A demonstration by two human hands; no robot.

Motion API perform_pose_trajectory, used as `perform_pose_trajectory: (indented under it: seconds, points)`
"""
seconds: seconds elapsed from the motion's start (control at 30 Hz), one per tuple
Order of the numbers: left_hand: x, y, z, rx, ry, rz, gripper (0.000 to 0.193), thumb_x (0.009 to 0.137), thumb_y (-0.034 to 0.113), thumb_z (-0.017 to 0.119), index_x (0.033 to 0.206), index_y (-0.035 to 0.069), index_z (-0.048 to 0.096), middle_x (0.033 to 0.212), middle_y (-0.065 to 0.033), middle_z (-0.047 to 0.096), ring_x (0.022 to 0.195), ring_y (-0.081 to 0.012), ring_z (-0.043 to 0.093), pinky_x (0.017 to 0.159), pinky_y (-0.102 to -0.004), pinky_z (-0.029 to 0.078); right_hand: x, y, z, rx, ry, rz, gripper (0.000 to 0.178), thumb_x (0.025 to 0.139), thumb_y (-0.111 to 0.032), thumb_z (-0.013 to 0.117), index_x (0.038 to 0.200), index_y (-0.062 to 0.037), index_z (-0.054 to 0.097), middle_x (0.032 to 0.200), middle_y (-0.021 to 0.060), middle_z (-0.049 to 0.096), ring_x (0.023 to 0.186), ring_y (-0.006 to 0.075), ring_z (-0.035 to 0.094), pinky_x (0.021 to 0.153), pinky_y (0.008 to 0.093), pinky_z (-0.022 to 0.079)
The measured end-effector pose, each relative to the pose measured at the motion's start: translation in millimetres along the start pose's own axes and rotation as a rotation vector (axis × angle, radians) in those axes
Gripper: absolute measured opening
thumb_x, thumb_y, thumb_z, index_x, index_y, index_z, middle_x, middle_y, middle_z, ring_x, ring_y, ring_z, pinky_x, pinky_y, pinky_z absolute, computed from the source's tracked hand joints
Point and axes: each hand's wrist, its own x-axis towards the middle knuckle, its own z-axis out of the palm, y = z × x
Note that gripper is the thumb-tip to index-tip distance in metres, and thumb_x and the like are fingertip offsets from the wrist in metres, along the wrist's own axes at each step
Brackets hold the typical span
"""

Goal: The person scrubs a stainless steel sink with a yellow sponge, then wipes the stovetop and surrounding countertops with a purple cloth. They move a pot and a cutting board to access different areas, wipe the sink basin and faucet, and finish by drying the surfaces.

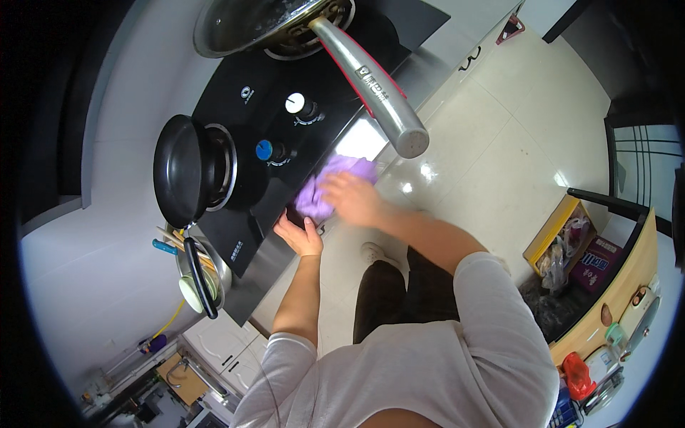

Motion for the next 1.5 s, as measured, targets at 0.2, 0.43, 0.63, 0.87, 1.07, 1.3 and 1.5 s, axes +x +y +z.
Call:
perform_pose_trajectory:
  seconds: [0.2, 0.43, 0.63, 0.87, 1.07, 1.3, 1.5]
  points:
    - [1.3, 8.0, -3.8, 0.088, -0.055, 0.014, 0.062, 0.075, 0.027, 0.055, 0.126, -0.001, 0.034, 0.121, -0.0254, 0.035, 0.115, -0.0404, 0.031, 0.099, -0.0461, 0.024, 18.1, 114.6, -80.2, -0.08, 0.169, 0.361, 0.021, 0.072, -0.012, 0.055, 0.091, -0.0055, 0.06, 0.098, 0.0122, 0.057, 0.097, 0.0317, 0.051, 0.083, 0.0404, 0.042]
    - [6.0, 9.6, -2.2, 0.202, -0.065, -0.023, 0.069, 0.062, 0.03, 0.066, 0.121, 0.005, 0.039, 0.12, -0.0198, 0.038, 0.115, -0.0392, 0.03, 0.099, -0.0498, 0.021, 18.4, 240.9, -156.4, -0.627, 0.221, 0.473, 0.032, 0.073, -0.015, 0.056, 0.104, -0.0052, 0.06, 0.119, 0.0142, 0.051, 0.115, 0.0294, 0.044, 0.098, 0.0391, 0.034]
    - [11.6, 13.1, -11.9, 0.257, -0.124, -0.057, 0.071, 0.059, 0.03, 0.069, 0.12, 0.006, 0.042, 0.118, -0.0183, 0.041, 0.113, -0.038, 0.033, 0.098, -0.0478, 0.023, 26.0, 274.2, -150.9, -0.643, 0.425, 0.746, 0.04, 0.079, -0.023, 0.053, 0.113, -0.0019, 0.054, 0.125, 0.0217, 0.043, 0.117, 0.037, 0.039, 0.1, 0.0443, 0.03]
    - [7.7, 9.1, -25.5, 0.191, -0.178, -0.086, 0.068, 0.062, 0.037, 0.068, 0.119, 0.007, 0.045, 0.117, -0.017, 0.041, 0.113, -0.035, 0.034, 0.097, -0.0474, 0.023, 15.6, 167.4, -93.5, -0.582, 0.297, 0.649, 0.04, 0.083, -0.017, 0.051, 0.119, 0.0011, 0.047, 0.127, 0.0246, 0.041, 0.117, 0.0396, 0.038, 0.1, 0.0428, 0.029]
    - [5.9, 2.0, -28.4, 0.044, -0.143, -0.035, 0.066, 0.065, 0.036, 0.065, 0.121, 0.009, 0.043, 0.115, -0.0179, 0.041, 0.112, -0.0378, 0.034, 0.099, -0.0488, 0.023, -3.4, 59.6, -24.4, -0.514, 0.156, 0.476, 0.049, 0.077, -0.011, 0.057, 0.124, -0.0019, 0.043, 0.129, 0.0222, 0.038, 0.122, 0.0413, 0.033, 0.103, 0.0468, 0.024]
    - [-28.5, -22.5, -45.9, -0.316, 0.069, -0.132, 0.046, 0.067, 0.014, 0.064, 0.11, 0.004, 0.051, 0.117, -0.0189, 0.039, 0.114, -0.0377, 0.034, 0.097, -0.0468, 0.027, -7.2, -82.0, 58.9, -0.283, -0.052, 0.294, 0.049, 0.074, -0.006, 0.057, 0.121, -0.003, 0.045, 0.127, 0.0218, 0.04, 0.12, 0.0414, 0.034, 0.101, 0.0474, 0.026]
    - [-129.0, -52.8, -131.3, -0.282, 0.016, -0.212, 0.045, 0.069, 0.008, 0.06, 0.112, 0.003, 0.049, 0.116, -0.0184, 0.038, 0.11, -0.0363, 0.035, 0.095, -0.044, 0.028, 10.7, -176.5, 116.8, -0.124, -0.137, 0.187, 0.048, 0.07, -0.007, 0.057, 0.117, -0.0007, 0.049, 0.126, 0.0211, 0.041, 0.119, 0.0406, 0.034, 0.099, 0.0479, 0.028]
